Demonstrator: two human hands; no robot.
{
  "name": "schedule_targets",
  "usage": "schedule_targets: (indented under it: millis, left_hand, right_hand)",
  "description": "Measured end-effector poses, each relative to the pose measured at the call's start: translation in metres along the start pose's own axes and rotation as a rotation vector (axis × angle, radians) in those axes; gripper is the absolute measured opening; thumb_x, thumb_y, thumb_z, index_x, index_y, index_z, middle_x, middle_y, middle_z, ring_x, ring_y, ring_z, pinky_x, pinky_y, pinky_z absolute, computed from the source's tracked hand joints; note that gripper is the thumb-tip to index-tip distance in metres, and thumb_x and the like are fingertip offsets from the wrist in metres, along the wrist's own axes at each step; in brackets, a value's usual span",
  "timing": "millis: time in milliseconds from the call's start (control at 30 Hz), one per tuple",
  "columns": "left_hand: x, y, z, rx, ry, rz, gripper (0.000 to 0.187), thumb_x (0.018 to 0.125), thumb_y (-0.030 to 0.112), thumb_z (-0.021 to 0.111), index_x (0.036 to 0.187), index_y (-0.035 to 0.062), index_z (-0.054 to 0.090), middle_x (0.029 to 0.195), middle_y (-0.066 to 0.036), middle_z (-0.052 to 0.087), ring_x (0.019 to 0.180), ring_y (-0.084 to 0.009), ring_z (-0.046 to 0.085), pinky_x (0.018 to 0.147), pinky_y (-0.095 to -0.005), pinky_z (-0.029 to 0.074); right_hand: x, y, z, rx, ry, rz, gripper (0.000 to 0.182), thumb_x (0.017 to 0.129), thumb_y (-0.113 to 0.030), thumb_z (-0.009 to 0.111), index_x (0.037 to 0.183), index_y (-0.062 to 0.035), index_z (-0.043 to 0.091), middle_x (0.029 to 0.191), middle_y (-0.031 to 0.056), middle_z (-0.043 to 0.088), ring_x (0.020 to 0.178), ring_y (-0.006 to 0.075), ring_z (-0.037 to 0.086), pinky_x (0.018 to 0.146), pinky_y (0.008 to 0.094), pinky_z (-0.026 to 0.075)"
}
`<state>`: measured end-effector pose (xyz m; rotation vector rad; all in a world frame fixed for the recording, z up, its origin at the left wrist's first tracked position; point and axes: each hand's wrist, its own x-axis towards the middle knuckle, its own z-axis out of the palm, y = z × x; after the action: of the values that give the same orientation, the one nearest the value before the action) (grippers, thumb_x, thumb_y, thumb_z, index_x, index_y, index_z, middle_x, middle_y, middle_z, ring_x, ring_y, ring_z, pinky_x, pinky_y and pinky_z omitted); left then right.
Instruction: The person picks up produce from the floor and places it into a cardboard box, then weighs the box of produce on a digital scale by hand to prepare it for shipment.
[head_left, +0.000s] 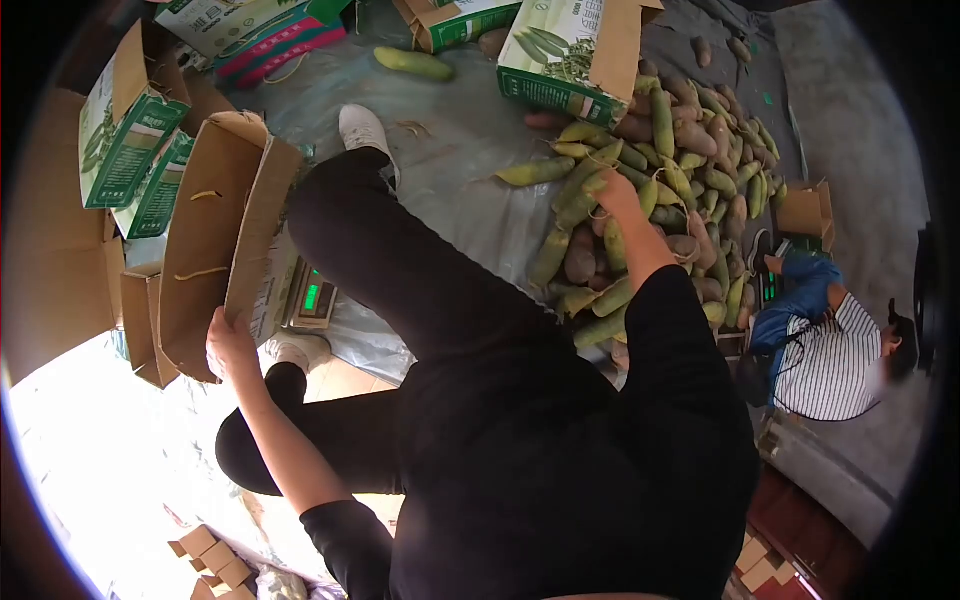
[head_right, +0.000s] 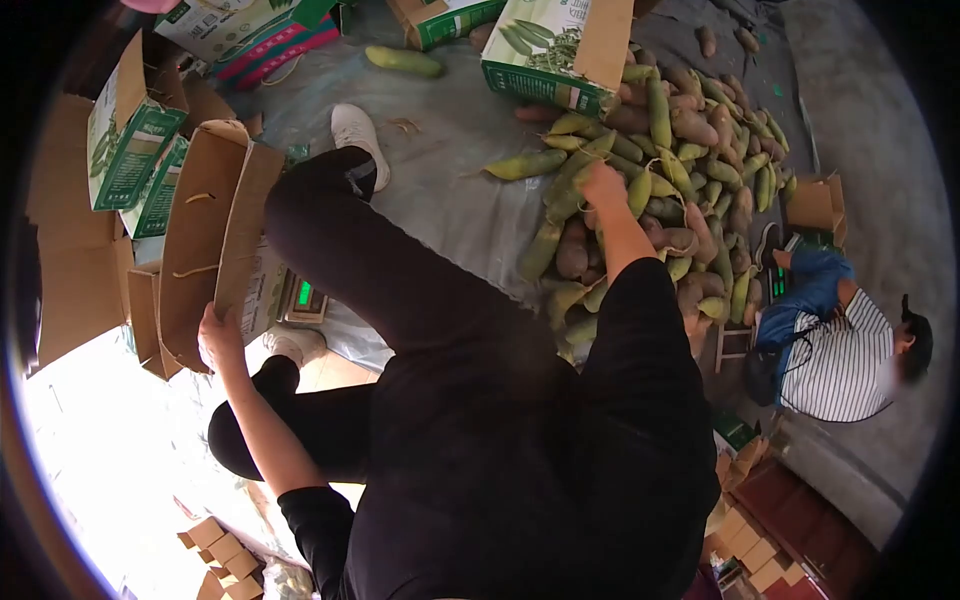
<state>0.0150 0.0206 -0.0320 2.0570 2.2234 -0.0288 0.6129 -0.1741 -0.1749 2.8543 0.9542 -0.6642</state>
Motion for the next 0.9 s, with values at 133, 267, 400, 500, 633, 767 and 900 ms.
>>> schedule_targets:
  millis: [133, 267, 400, 500, 633, 767, 900]
  left_hand:
    - [0.002, -0.005, 0.005, 0.023, 0.001, 0.001, 0.025, 0.08, 0.024, 0.06, 0.1, 0.01, 0.06, 0.091, -0.013, 0.065, 0.084, -0.0343, 0.062, 0.068, -0.044, 0.048]
    - [0.003, -0.014, 0.013, -0.023, 0.051, 0.044, 0.025, 0.079, 0.022, 0.059, 0.101, 0.0102, 0.06, 0.091, -0.014, 0.065, 0.083, -0.0345, 0.062, 0.068, -0.0442, 0.048]
    - [0.002, -0.006, 0.005, -0.005, -0.002, -0.032, 0.025, 0.078, 0.022, 0.058, 0.1, 0.0099, 0.06, 0.091, -0.014, 0.065, 0.084, -0.0342, 0.062, 0.069, -0.0441, 0.048]
    - [0.001, -0.007, 0.007, -0.052, 0.041, 0.037, 0.022, 0.078, 0.018, 0.058, 0.097, 0.0091, 0.061, 0.089, -0.014, 0.065, 0.084, -0.0343, 0.062, 0.069, -0.0438, 0.048]
    - [0.002, -0.005, 0.006, -0.072, 0.006, 0.024, 0.024, 0.078, 0.018, 0.06, 0.098, 0.006, 0.06, 0.089, -0.019, 0.064, 0.085, -0.0372, 0.061, 0.071, -0.044, 0.048]
    - [0.002, -0.005, 0.005, -0.047, 0.031, 0.011, 0.023, 0.078, 0.019, 0.06, 0.099, 0.0084, 0.06, 0.092, -0.014, 0.065, 0.086, -0.0339, 0.062, 0.071, -0.0436, 0.048]
    - [0.002, -0.005, 0.003, -0.003, -0.01, -0.056, 0.027, 0.079, 0.023, 0.06, 0.104, 0.0109, 0.06, 0.099, -0.013, 0.064, 0.092, -0.0322, 0.061, 0.076, -0.0422, 0.049]
  right_hand:
    - [-0.024, 0.041, 0.021, -0.074, -0.095, 0.107, 0.046, 0.079, -0.025, 0.062, 0.121, -0.0144, 0.05, 0.127, 0.0137, 0.048, 0.114, 0.0368, 0.048, 0.09, 0.0487, 0.044]
    - [-0.044, 0.047, 0.036, -0.139, -0.139, 0.138, 0.043, 0.081, -0.024, 0.061, 0.122, -0.0163, 0.05, 0.127, 0.012, 0.048, 0.112, 0.0355, 0.049, 0.089, 0.05, 0.045]
    - [-0.048, 0.027, 0.029, -0.222, -0.306, 0.135, 0.044, 0.079, -0.025, 0.065, 0.12, -0.0184, 0.053, 0.121, 0.0134, 0.053, 0.112, 0.0351, 0.05, 0.089, 0.0466, 0.046]
    - [-0.057, 0.013, 0.042, -0.242, -0.201, 0.017, 0.044, 0.078, -0.025, 0.067, 0.12, -0.0217, 0.054, 0.123, 0.0094, 0.05, 0.114, 0.0323, 0.048, 0.089, 0.0462, 0.046]
    - [-0.06, 0.008, 0.061, -0.281, -0.17, -0.016, 0.045, 0.076, -0.025, 0.07, 0.118, -0.0216, 0.055, 0.121, 0.0077, 0.05, 0.115, 0.0303, 0.046, 0.089, 0.0444, 0.046]
    - [-0.058, 0.0, 0.058, -0.328, -0.188, -0.041, 0.028, 0.081, -0.026, 0.063, 0.108, -0.0173, 0.062, 0.117, 0.0087, 0.052, 0.114, 0.0304, 0.047, 0.089, 0.043, 0.047]
    - [-0.047, 0.004, 0.071, -0.412, -0.172, -0.134, 0.024, 0.085, -0.027, 0.056, 0.099, -0.011, 0.066, 0.11, 0.011, 0.059, 0.107, 0.0313, 0.053, 0.086, 0.0423, 0.048]
